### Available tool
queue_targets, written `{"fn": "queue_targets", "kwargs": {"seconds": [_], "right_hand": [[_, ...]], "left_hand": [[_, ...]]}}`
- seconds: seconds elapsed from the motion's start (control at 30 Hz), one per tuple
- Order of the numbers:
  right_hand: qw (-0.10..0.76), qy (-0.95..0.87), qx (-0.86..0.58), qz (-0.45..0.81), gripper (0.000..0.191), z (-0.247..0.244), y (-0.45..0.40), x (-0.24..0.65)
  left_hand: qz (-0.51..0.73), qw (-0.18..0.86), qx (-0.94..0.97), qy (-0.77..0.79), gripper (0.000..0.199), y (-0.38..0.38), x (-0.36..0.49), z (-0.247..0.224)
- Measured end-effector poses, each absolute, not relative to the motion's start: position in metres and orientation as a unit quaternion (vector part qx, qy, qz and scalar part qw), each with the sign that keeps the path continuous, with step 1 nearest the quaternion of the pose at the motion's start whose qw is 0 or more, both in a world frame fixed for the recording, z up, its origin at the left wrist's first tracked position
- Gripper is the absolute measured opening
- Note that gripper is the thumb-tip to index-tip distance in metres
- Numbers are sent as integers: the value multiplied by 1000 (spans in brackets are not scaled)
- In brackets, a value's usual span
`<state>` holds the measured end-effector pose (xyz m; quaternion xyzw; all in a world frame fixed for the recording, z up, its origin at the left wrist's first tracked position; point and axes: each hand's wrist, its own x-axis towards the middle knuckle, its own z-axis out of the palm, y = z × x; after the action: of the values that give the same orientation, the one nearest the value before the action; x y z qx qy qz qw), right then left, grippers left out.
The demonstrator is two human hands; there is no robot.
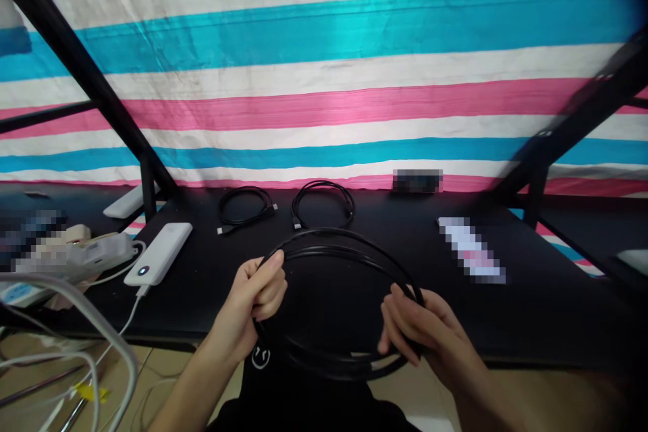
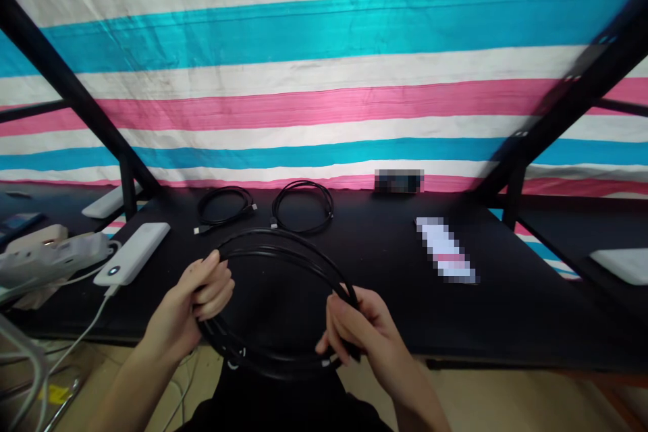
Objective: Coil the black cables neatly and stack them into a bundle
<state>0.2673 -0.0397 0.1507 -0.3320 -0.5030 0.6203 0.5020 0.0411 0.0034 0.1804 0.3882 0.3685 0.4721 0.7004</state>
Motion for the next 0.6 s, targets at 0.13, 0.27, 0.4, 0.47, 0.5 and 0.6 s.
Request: {"fn": "queue_targets", "kwargs": {"seconds": [0.13, 0.27, 0.4, 0.47, 0.5, 0.6], "right_hand": [[530, -442, -286, 665, 45, 149, -37, 262], [584, -343, -308, 669, 40, 149, -25, 255], [644, -198, -327, 662, 38, 144, -4, 251], [659, -152, -332, 658, 38, 139, 6, 252], [668, -134, -335, 651, 38, 136, 11, 252], [702, -96, -347, 614, 36, 127, 26, 249]], "left_hand": [[497, 706, 350, 363, 68, 8, 45, 178], [514, 728, 300, 341, 60, 21, 55, 169], [524, 743, 267, 320, 56, 29, 77, 154], [538, 723, 266, 342, 54, 29, 91, 144], [542, 711, 271, 357, 52, 28, 98, 138], [535, 667, 325, 404, 44, 29, 116, 122]]}}
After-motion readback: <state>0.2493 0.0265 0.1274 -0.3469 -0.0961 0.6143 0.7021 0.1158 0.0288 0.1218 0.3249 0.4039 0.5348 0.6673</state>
